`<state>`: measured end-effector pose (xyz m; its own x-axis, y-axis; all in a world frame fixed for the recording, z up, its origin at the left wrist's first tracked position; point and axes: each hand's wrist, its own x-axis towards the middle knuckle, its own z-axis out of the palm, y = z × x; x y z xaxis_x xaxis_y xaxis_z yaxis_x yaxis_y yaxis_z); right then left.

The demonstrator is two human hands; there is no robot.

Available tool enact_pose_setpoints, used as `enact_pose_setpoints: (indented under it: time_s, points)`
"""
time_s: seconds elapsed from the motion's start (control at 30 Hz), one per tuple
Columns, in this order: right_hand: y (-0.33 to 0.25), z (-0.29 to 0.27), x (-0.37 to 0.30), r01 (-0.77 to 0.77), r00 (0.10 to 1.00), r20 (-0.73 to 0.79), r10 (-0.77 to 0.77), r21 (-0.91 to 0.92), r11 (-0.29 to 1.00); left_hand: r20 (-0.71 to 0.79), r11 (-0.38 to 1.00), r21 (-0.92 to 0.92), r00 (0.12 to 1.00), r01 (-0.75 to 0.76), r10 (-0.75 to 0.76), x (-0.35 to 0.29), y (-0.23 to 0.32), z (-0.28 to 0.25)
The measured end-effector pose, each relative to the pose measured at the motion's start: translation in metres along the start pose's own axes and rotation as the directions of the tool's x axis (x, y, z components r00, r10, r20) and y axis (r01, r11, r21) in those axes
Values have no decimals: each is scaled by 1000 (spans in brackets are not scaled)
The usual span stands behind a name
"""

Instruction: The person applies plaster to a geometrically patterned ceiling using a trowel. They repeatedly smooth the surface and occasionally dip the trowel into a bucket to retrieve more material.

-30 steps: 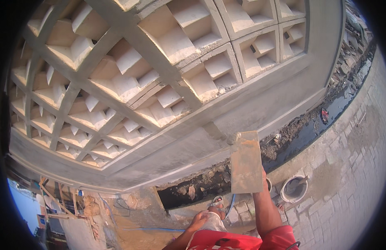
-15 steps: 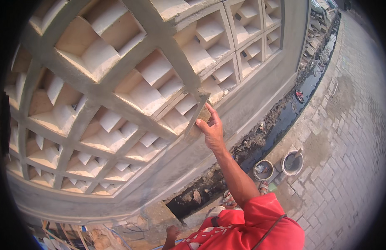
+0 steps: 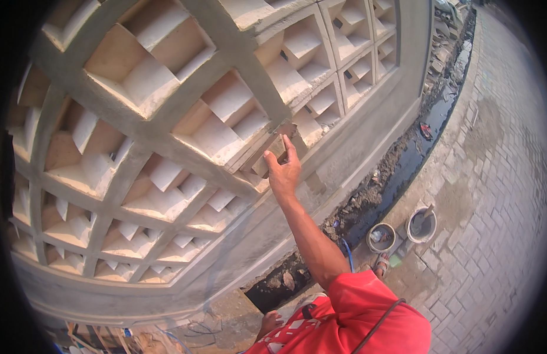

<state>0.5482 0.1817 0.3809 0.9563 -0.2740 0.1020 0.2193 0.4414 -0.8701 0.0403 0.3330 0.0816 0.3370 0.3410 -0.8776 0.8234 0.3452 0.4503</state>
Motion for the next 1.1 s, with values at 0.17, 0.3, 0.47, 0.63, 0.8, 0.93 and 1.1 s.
enact_pose_setpoints:
  time_s: [0.17,0.3,0.47,0.63,0.8,0.93,1.1]
  points:
    - [15,-13,-9,84,994,83,-74,-115,990,-25,998,-51,999,31,-33,1,4,-32]
    - [1,-44,-23,-38,995,85,53,-171,985,-123,999,-22,992,24,-26,-5,5,-37]
    - [-4,-62,13,-73,996,35,79,-142,987,-79,998,15,995,-60,61,-8,21,-27]
    - [-13,-49,20,-70,987,140,80,-72,995,-82,998,21,994,-67,68,-3,22,-12]
    - [-14,-59,15,-109,958,238,159,-213,971,-73,999,49,997,-8,12,-4,22,-8]
    - [-16,-75,3,-186,929,296,221,-143,972,-39,997,81,999,5,-2,4,12,-19]
    - [-25,-80,24,-134,964,223,144,-63,989,-59,995,95,998,-28,34,7,14,-21]
